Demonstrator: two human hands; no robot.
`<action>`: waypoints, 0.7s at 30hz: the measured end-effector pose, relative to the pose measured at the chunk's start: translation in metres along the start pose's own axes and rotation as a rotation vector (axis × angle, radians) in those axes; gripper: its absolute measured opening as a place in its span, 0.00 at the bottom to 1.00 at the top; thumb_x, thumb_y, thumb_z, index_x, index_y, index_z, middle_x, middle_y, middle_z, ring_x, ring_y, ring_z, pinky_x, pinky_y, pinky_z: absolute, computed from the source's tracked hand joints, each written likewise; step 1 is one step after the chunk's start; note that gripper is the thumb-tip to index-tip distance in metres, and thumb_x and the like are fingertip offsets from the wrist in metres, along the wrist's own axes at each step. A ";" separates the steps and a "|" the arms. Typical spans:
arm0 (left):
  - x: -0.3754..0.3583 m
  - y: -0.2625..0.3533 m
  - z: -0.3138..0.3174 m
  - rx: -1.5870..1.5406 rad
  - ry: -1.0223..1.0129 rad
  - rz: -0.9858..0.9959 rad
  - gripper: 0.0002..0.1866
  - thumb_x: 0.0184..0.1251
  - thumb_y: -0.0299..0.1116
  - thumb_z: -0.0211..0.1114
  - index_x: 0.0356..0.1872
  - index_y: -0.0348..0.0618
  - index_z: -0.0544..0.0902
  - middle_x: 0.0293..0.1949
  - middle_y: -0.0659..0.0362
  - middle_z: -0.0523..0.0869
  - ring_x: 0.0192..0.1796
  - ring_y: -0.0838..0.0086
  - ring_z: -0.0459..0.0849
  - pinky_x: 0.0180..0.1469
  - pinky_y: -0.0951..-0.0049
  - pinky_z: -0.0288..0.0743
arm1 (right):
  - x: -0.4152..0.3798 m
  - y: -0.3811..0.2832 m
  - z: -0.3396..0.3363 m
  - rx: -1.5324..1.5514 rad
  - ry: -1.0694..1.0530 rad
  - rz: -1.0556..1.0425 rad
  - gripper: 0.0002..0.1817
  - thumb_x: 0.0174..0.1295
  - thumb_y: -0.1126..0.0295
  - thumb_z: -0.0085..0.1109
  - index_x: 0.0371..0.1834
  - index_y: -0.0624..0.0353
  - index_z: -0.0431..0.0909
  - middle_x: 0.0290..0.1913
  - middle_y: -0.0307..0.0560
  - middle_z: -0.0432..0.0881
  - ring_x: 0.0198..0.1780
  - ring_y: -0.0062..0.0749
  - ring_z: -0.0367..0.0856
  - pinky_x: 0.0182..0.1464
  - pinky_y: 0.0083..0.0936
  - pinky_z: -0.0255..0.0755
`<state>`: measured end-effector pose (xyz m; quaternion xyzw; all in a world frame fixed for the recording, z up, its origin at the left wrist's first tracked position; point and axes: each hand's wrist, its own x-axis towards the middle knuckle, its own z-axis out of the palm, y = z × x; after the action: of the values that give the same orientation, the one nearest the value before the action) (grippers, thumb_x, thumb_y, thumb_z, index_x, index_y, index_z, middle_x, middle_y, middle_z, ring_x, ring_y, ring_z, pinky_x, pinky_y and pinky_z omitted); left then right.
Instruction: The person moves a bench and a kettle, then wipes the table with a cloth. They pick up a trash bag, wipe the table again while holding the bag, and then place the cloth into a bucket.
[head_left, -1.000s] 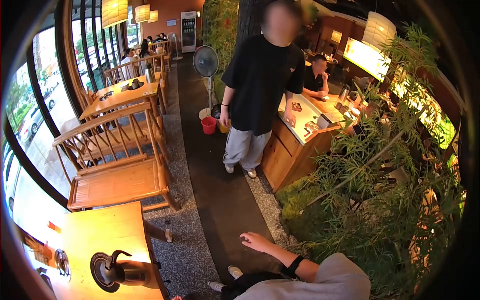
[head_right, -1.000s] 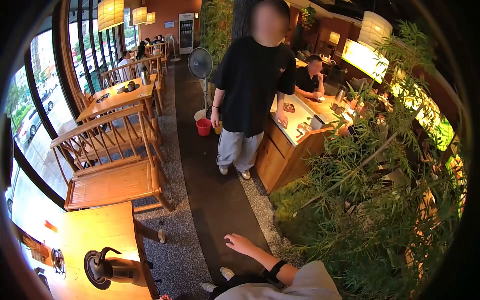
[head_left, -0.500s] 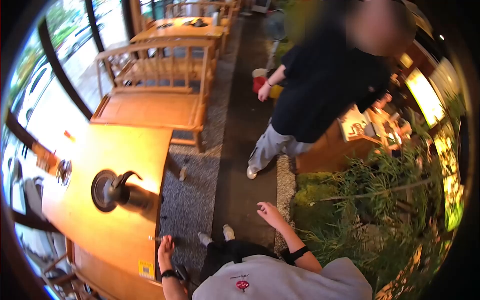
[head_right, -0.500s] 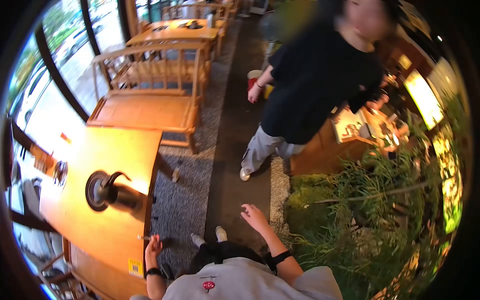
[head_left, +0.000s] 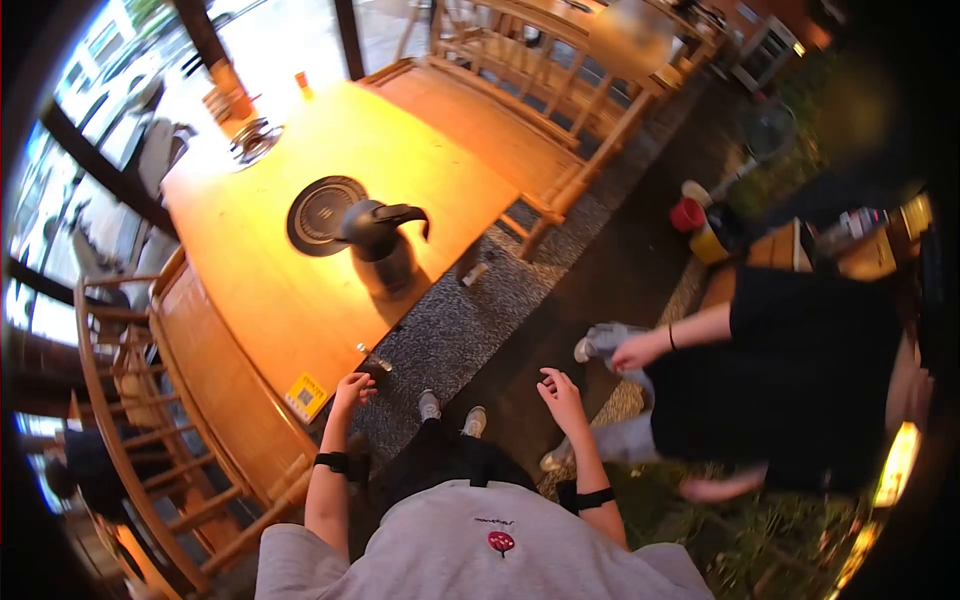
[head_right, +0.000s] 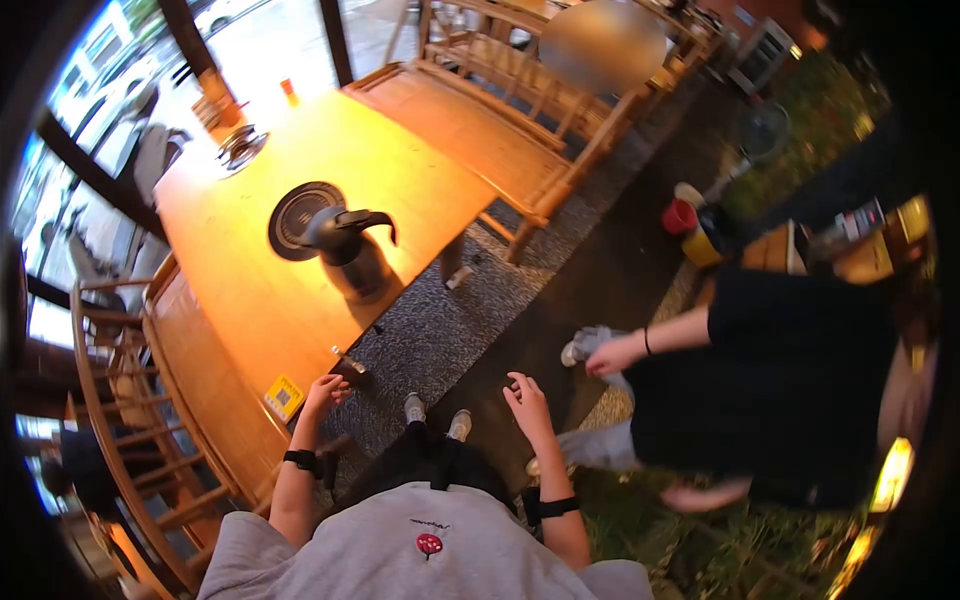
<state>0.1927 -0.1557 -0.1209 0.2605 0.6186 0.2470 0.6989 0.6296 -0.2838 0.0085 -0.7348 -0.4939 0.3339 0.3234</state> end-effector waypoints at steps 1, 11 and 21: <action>-0.011 -0.001 -0.006 -0.004 0.047 0.012 0.16 0.67 0.39 0.63 0.49 0.40 0.77 0.38 0.57 0.85 0.32 0.73 0.86 0.26 0.81 0.73 | 0.009 -0.005 0.007 0.000 -0.036 -0.025 0.16 0.60 0.71 0.60 0.51 0.58 0.75 0.36 0.47 0.76 0.32 0.32 0.78 0.37 0.26 0.75; -0.149 0.003 -0.115 -0.129 0.828 0.620 0.34 0.69 0.29 0.58 0.73 0.45 0.52 0.40 0.56 0.83 0.37 0.77 0.82 0.39 0.79 0.75 | 0.096 -0.111 0.088 -0.068 -0.235 -0.307 0.11 0.61 0.71 0.59 0.47 0.60 0.78 0.36 0.45 0.81 0.34 0.28 0.80 0.37 0.22 0.74; -0.378 0.038 -0.136 -0.026 1.829 0.902 0.35 0.72 0.24 0.53 0.75 0.49 0.47 0.49 0.49 0.81 0.44 0.68 0.83 0.50 0.70 0.75 | 0.098 -0.216 0.226 -0.247 -1.124 -0.761 0.13 0.62 0.68 0.60 0.47 0.61 0.77 0.34 0.50 0.80 0.36 0.36 0.81 0.40 0.28 0.75</action>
<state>0.0146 -0.3718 0.1691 0.1733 0.7570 0.5985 -0.1969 0.3647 -0.0937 0.0372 -0.2571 -0.8447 0.4688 0.0269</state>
